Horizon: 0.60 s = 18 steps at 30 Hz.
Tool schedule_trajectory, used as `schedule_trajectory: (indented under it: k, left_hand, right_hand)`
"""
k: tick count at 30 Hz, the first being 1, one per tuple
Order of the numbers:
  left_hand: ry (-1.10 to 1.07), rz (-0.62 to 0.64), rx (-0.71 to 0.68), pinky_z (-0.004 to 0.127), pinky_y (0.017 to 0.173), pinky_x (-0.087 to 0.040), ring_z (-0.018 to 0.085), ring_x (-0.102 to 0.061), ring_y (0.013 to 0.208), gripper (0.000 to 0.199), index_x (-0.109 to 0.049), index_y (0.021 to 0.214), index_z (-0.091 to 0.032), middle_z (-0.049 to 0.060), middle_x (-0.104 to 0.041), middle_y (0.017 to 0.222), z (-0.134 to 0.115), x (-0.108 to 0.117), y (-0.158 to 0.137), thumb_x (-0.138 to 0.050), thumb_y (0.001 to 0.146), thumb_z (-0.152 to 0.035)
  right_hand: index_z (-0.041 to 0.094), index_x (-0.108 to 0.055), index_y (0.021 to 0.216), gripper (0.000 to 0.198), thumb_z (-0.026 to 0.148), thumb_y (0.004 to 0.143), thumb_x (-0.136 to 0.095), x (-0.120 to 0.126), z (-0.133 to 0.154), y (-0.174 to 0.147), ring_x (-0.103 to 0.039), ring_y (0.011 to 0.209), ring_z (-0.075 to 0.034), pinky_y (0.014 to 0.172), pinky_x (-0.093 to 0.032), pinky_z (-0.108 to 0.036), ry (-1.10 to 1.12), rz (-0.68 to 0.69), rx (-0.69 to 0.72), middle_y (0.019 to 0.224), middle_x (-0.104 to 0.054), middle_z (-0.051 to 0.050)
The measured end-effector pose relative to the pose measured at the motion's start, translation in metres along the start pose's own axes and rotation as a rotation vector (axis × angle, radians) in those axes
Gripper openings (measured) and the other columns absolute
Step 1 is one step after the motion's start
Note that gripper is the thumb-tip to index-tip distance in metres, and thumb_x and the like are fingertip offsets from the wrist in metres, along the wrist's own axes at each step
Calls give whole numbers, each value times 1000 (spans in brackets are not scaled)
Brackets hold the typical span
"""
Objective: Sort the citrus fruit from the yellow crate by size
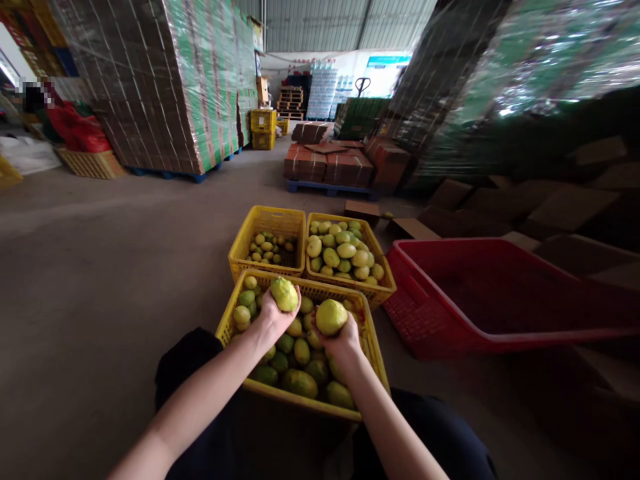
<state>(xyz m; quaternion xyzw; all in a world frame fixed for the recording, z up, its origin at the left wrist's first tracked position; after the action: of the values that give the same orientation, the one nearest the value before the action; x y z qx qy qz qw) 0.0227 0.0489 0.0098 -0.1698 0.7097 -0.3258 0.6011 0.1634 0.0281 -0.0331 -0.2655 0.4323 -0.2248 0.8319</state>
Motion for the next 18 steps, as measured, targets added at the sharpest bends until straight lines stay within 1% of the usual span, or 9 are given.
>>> schedule_trajectory:
  k: [2,3,6,8,10,12,15,17,18]
  left_hand:
    - [21,5,19,30,55,-60,17,-66,58,23,-65,102,-20,3,-64,68,3,0,1,-44,93,-20]
    - [34,9,24,30,54,-59,16,-65,57,21,-65,101,-20,3,-63,67,4,0,1,-46,93,-21]
    - [94,37,-17,31,56,-59,15,-62,52,17,-65,92,-19,1,-59,61,7,-1,0,-49,91,-24]
    - [184,65,-74,30,59,-58,15,-59,50,18,-64,81,-18,0,-57,57,10,-3,-4,-48,88,-22]
    - [313,118,-138,27,59,-55,14,-57,51,22,-62,68,-17,2,-58,56,14,-4,-8,-46,83,-18]
    - [447,222,-253,24,61,-51,13,-58,54,24,-60,60,-16,2,-59,57,19,-4,-13,-45,78,-13]
    - [580,392,-458,19,63,-46,11,-58,59,25,-61,56,-16,2,-61,61,22,-1,-18,-46,75,-9]
    - [613,454,-507,17,65,-45,11,-58,62,26,-62,56,-16,2,-62,63,22,1,-19,-48,76,-9]
    - [621,475,-507,17,66,-45,11,-57,63,26,-62,56,-16,2,-63,64,21,2,-18,-48,77,-8]
  right_hand:
    - [23,-56,80,17,35,88,-47,-9,3,-16,-64,51,-19,47,-55,-31,-30,-59,-65,57,-65,-1]
    - [23,-56,78,18,36,87,-49,-13,4,-23,-63,50,-18,48,-55,-30,-41,-61,-72,56,-64,0]
    - [22,-56,74,15,34,82,-58,-25,6,-36,-59,45,-15,51,-55,-28,-57,22,-11,55,-63,3]
    - [22,-56,72,14,33,78,-61,-29,5,-37,-57,44,-14,53,-55,-28,-51,60,73,56,-62,4]
    - [22,-56,70,15,35,75,-62,-29,4,-35,-56,45,-13,54,-54,-27,-46,57,202,56,-61,6]
    - [22,-57,68,17,38,74,-62,-28,5,-33,-58,52,-13,58,-52,-26,-90,84,386,59,-62,5]
    - [21,-62,66,22,40,78,-59,-27,11,-38,-58,66,-14,68,-48,-24,-291,235,729,68,-64,2]
    - [21,-66,67,25,38,82,-55,-26,15,-46,-57,71,-15,72,-46,-24,-433,329,899,71,-64,1]
    - [22,-67,68,26,37,84,-53,-26,16,-50,-56,72,-15,72,-45,-25,-485,356,946,71,-63,1]
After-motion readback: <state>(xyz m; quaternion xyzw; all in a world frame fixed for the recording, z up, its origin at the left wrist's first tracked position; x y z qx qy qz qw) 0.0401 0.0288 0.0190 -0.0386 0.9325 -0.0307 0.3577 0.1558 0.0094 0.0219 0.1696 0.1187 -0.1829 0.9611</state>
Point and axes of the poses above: each hand's wrist, its own y-axis towards the middle knuckle, its own x-axis out of the back of the hand, z = x × y, the point moved 2 cm from there along y, towards the middle knuckle
